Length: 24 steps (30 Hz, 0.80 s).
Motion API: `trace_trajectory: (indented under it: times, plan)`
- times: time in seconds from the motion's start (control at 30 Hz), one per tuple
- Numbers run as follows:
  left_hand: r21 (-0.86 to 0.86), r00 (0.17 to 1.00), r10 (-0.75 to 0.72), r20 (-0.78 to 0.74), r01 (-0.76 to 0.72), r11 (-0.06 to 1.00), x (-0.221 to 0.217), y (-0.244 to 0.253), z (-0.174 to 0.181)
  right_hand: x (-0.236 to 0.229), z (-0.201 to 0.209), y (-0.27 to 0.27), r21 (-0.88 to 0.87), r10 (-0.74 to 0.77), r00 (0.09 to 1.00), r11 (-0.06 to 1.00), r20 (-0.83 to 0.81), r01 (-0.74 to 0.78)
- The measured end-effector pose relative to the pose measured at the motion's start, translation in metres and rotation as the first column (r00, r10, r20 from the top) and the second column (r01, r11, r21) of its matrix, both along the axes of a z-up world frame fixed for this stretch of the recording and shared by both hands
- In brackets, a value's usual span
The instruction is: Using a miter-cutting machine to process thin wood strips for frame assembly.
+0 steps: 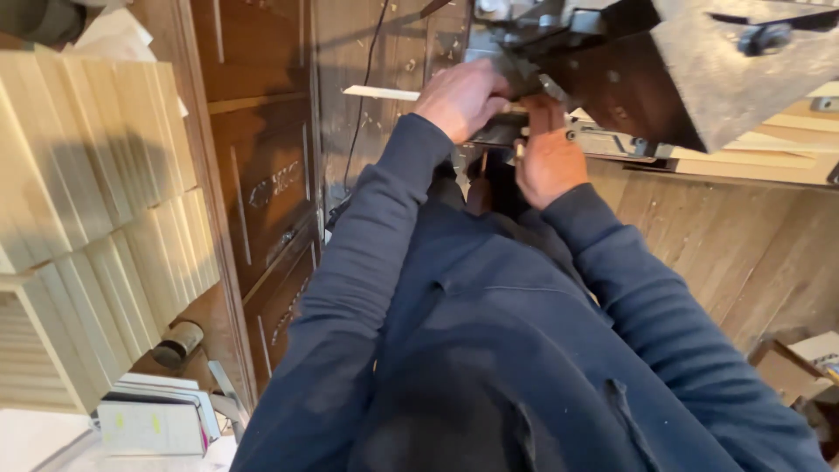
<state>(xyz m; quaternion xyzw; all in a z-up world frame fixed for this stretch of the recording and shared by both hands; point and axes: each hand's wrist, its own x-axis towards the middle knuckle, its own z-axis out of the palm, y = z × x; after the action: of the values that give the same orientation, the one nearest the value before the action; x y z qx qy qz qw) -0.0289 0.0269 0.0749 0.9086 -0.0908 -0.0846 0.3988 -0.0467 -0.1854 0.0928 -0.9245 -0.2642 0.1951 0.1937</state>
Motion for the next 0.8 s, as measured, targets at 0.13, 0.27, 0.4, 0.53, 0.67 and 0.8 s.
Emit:
trace_trajectory:
  times: [0.13, 0.27, 0.4, 0.53, 0.67, 0.8]
  plan:
    - [-0.009, 0.996, -0.081, -0.046, 0.081, 0.997, 0.018, -0.003, -0.024, 0.002, -0.001, -0.003, 0.066, -0.028, 0.999, 0.997, -0.038, 0.03]
    - [-0.042, 0.962, -0.192, -0.195, 0.187, 0.981, 0.029, -0.004, -0.025, 0.004, -0.006, -0.005, 0.089, -0.082, 0.992, 0.992, -0.091, 0.09]
    - [0.019, 0.955, -0.164, -0.246, 0.174, 0.985, 0.033, -0.007, -0.016, 0.01, -0.001, -0.009, 0.115, -0.042, 0.991, 0.992, -0.124, 0.056]
    - [0.036, 0.944, -0.23, -0.238, 0.245, 0.969, 0.04, -0.01, -0.013, 0.011, 0.028, -0.017, 0.177, -0.054, 0.99, 0.981, -0.129, 0.077]
    - [0.087, 0.883, -0.23, -0.41, 0.289, 0.953, 0.051, -0.015, 0.005, -0.005, 0.055, -0.062, 0.301, 0.041, 0.994, 0.954, -0.099, -0.009]
    - [0.128, 0.822, -0.223, -0.524, 0.335, 0.934, 0.053, -0.015, 0.005, -0.052, -0.004, -0.15, 0.405, -0.328, 0.94, 0.85, -0.096, 0.338]
